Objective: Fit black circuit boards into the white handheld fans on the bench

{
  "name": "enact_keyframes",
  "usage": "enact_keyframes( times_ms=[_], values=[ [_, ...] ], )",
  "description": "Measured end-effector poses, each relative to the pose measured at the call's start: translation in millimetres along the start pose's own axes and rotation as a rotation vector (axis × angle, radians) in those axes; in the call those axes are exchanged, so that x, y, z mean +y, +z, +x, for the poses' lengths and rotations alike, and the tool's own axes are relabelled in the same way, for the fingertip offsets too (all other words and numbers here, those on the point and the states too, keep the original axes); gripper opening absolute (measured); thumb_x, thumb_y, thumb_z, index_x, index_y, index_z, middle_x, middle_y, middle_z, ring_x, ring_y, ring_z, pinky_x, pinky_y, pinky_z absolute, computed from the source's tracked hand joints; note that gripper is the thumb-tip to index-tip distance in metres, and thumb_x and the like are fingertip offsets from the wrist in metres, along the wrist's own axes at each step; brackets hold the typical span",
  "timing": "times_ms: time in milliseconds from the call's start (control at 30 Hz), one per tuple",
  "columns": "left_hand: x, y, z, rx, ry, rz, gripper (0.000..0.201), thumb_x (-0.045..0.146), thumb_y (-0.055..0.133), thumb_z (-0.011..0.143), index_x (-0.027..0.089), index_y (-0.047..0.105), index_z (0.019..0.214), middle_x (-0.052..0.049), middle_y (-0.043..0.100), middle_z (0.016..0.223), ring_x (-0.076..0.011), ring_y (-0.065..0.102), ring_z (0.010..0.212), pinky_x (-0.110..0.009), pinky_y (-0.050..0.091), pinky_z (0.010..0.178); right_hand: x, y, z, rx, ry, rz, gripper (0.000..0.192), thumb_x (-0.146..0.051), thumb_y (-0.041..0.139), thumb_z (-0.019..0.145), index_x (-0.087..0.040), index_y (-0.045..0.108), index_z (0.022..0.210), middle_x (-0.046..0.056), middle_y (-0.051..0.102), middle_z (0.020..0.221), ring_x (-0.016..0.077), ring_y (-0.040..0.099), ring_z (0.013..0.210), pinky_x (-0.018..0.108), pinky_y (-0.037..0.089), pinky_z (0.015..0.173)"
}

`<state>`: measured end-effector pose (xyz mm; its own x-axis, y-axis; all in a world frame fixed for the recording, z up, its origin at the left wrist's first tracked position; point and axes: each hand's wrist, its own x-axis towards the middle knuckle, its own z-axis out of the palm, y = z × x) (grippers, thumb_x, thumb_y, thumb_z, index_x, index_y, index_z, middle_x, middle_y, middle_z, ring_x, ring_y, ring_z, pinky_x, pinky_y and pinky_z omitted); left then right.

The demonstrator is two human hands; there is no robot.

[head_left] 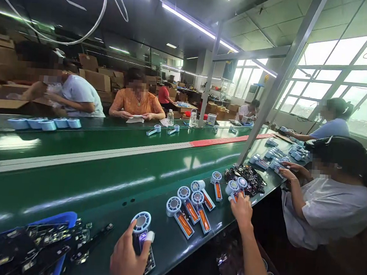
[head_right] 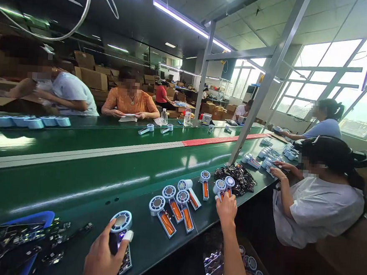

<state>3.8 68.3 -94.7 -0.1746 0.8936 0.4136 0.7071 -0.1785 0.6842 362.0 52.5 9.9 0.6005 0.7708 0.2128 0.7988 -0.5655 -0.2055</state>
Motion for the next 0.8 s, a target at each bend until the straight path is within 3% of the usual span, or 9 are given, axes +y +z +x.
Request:
enact_keyframes(
  times_ms=[133,233,300,433,500,567,667,800],
  values=[
    [-3.0,0.3,-1.5,0.000,-0.029,-0.017,0.067,0.057,0.044,0.086,0.015,0.049,0.139,-0.019,0.066,0.127,-0.0380,0.062,0.117,-0.053,0.050,0.096,-20.9,31.8,-15.6,-0.018,-0.041,-0.002,0.032,-0.032,0.059,0.093,-0.015,0.061,0.120,0.022,0.062,0.119,0.0335,0.065,0.109,0.041,0.049,0.089],
    [-2.8,-0.2,-2.2,0.010,-0.019,-0.048,0.065,0.054,0.046,0.086,0.016,0.049,0.139,-0.017,0.066,0.129,-0.0357,0.062,0.118,-0.052,0.048,0.100,-38.3,34.1,-23.6,-0.001,-0.095,0.014,0.043,-0.026,0.059,0.092,-0.015,0.053,0.133,0.024,0.052,0.138,0.0370,0.053,0.128,0.047,0.043,0.102],
    [-1.7,-0.9,-2.2,0.007,-0.023,-0.058,0.063,0.052,0.047,0.087,0.017,0.049,0.139,-0.016,0.066,0.129,-0.0346,0.062,0.118,-0.051,0.048,0.101,-51.1,28.8,-25.0,0.008,-0.186,0.060,0.043,-0.021,0.050,0.095,-0.016,0.048,0.138,0.022,0.049,0.142,0.0356,0.047,0.134,0.048,0.038,0.106],
    [-0.7,-2.5,-2.6,-0.009,-0.055,-0.044,0.066,0.055,0.046,0.086,0.015,0.050,0.138,-0.018,0.066,0.128,-0.0363,0.061,0.119,-0.052,0.048,0.100,-71.8,19.7,-16.2,-0.130,-0.463,0.153,0.033,-0.018,0.043,0.098,-0.021,0.060,0.126,0.013,0.064,0.121,0.0266,0.059,0.116,0.035,0.044,0.098],
    [-1.5,-2.8,-3.3,-0.005,-0.056,-0.048,0.066,0.055,0.046,0.085,0.015,0.050,0.138,-0.018,0.065,0.129,-0.0363,0.061,0.119,-0.052,0.048,0.101,-72.4,18.7,-9.8,-0.227,-0.541,0.157,0.029,-0.016,0.047,0.096,-0.021,0.066,0.117,0.010,0.068,0.108,0.0239,0.064,0.105,0.030,0.046,0.092],
    [-2.8,-2.4,-3.9,0.005,-0.041,-0.057,0.065,0.054,0.047,0.085,0.016,0.050,0.138,-0.017,0.065,0.129,-0.0360,0.061,0.119,-0.052,0.047,0.101,-66.6,18.8,-6.6,-0.299,-0.609,0.167,0.032,-0.011,0.048,0.092,-0.023,0.068,0.115,0.007,0.068,0.109,0.0207,0.065,0.105,0.026,0.046,0.092],
    [-4.7,-1.1,-4.0,0.004,-0.008,-0.060,0.066,0.054,0.048,0.085,0.016,0.049,0.139,-0.017,0.065,0.129,-0.0366,0.061,0.119,-0.053,0.047,0.101,-56.7,19.6,-11.4,-0.338,-0.635,0.169,0.044,-0.005,0.050,0.087,-0.023,0.064,0.124,0.007,0.065,0.120,0.0192,0.063,0.111,0.025,0.044,0.096],
    [-5.0,-1.2,-3.3,0.009,-0.006,-0.037,0.068,0.056,0.046,0.085,0.013,0.050,0.138,-0.019,0.066,0.127,-0.0376,0.062,0.116,-0.054,0.048,0.099,-57.8,23.2,-24.6,-0.305,-0.534,0.145,0.053,-0.011,0.053,0.088,-0.018,0.053,0.140,0.014,0.065,0.119,0.0261,0.065,0.107,0.032,0.048,0.090]
  ],
)
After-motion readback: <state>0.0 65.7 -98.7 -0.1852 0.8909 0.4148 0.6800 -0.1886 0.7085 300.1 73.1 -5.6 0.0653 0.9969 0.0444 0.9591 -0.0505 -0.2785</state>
